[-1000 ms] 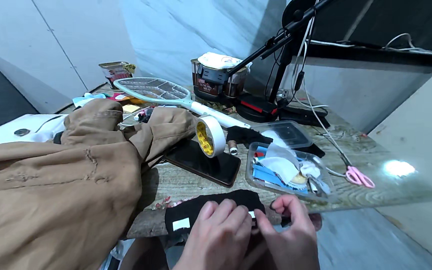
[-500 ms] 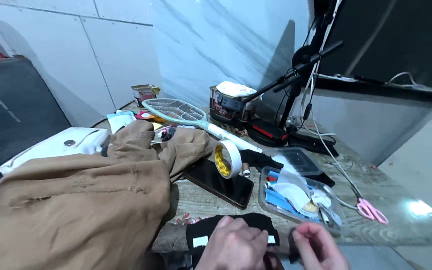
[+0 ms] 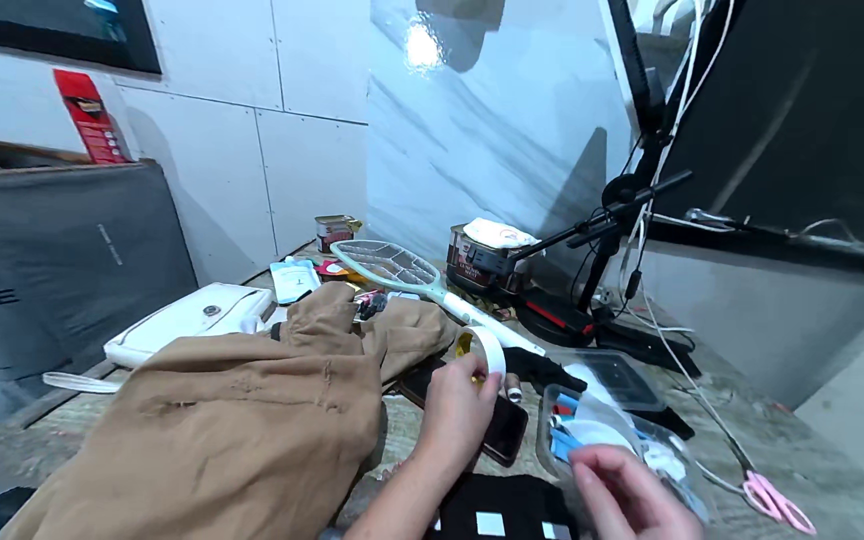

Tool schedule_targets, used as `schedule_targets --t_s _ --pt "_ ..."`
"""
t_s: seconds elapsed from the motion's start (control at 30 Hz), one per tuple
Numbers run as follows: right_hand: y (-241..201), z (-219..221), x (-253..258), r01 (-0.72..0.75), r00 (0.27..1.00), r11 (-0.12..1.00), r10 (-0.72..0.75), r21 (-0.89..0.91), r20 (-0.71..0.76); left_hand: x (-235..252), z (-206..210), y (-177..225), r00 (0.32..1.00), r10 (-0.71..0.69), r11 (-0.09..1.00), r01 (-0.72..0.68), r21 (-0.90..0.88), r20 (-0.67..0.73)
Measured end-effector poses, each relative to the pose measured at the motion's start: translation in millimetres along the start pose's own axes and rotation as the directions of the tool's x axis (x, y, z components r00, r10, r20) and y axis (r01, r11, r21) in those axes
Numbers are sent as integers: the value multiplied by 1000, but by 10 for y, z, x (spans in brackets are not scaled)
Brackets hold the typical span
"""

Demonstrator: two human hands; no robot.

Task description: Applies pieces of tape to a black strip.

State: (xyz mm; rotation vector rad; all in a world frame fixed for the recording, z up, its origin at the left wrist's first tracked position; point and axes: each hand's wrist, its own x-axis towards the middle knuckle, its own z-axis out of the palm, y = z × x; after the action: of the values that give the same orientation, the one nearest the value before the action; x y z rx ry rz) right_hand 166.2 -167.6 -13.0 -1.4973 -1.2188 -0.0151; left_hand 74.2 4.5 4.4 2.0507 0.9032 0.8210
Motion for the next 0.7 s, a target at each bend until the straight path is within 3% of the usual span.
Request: schedule_targets --t_s 0.1,0.2,0.27,0.33,0.4,0.47,0.5,0.53,0.6,0.7 --pt "-33 52 178 -74 997 996 74 43 21 -154 82 -132 939 319 937 -333 -106 -129" --pt "-56 -16 280 -58 994 978 37 201 105 -285 29 -232 745 655 725 -666 -176 -123" --pt "-59 -22 252 17 993 950 -53 313 105 -339 -44 -260 641 765 613 -753 -238 -61" --pt "-76 14 200 96 989 918 -130 385 64 -386 -87 -251 619 784 589 -762 -270 -38" --pt "-101 51 158 171 983 921 -183 350 -1 -488 -105 -198 729 678 677 -668 -308 -92" --pt "-85 63 159 272 962 948 -263 164 -75 -659 -140 7 916 373 778 -397 -488 -151" --pt "-55 66 166 322 943 946 -317 34 -102 -743 -184 145 976 191 754 -213 -621 -103" --pt "-20 70 171 367 919 926 -376 -90 -118 -813 -233 268 999 45 679 -29 -734 2" --pt "51 79 178 440 867 854 -484 -278 -116 -896 -300 421 970 -96 497 242 -833 224" --pt "77 65 169 488 825 763 -562 -424 -61 -903 -297 469 935 -143 360 354 -863 324"
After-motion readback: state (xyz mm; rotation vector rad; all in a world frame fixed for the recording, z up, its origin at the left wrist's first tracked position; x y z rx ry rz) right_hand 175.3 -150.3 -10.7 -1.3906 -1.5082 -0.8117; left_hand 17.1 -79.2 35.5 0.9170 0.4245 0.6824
